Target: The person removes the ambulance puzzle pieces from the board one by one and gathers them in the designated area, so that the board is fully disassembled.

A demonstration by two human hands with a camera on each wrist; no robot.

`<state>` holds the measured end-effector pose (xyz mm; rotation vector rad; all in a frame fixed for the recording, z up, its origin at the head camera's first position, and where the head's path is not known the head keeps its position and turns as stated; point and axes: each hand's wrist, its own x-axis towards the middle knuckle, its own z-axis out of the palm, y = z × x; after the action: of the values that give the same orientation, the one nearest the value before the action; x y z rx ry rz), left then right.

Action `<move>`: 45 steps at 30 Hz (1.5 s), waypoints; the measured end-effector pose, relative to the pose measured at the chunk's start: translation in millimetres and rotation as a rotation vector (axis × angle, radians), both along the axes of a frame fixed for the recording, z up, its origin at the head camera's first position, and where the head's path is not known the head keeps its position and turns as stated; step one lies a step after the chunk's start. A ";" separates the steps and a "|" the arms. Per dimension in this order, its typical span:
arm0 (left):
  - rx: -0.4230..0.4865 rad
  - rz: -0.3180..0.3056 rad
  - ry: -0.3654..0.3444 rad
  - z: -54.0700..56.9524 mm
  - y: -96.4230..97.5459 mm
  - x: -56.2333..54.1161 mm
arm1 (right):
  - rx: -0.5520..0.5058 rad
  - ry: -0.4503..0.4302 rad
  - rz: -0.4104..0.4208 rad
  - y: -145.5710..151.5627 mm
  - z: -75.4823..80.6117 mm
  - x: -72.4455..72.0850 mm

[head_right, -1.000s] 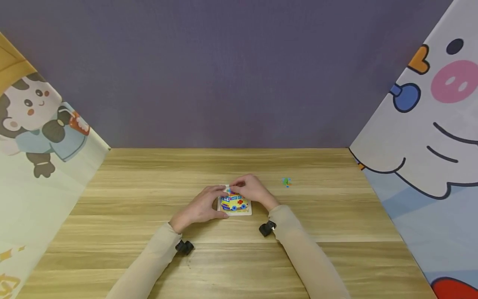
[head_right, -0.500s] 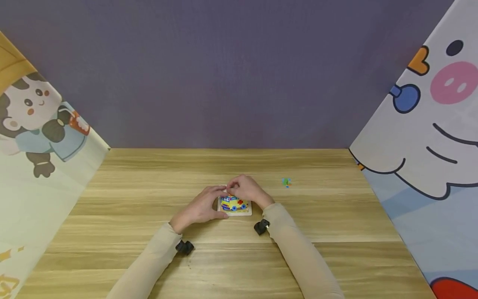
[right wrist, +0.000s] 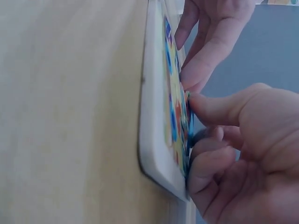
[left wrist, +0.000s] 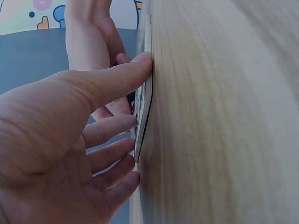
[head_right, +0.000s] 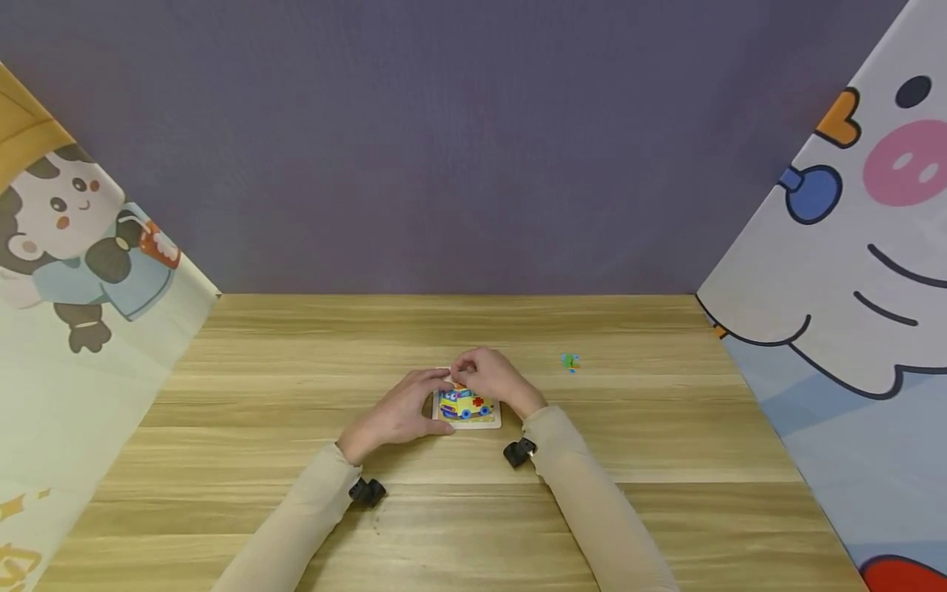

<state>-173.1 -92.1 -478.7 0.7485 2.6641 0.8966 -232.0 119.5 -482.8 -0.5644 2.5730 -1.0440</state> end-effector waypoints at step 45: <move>-0.026 0.000 -0.003 2.2 0.2 2.1 | -0.196 -0.115 -0.053 25.3 -3.9 1.3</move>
<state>-171.0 -91.9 -476.5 0.7414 2.6680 0.8611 -230.7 144.8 -486.7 -0.4696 2.4145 -1.3166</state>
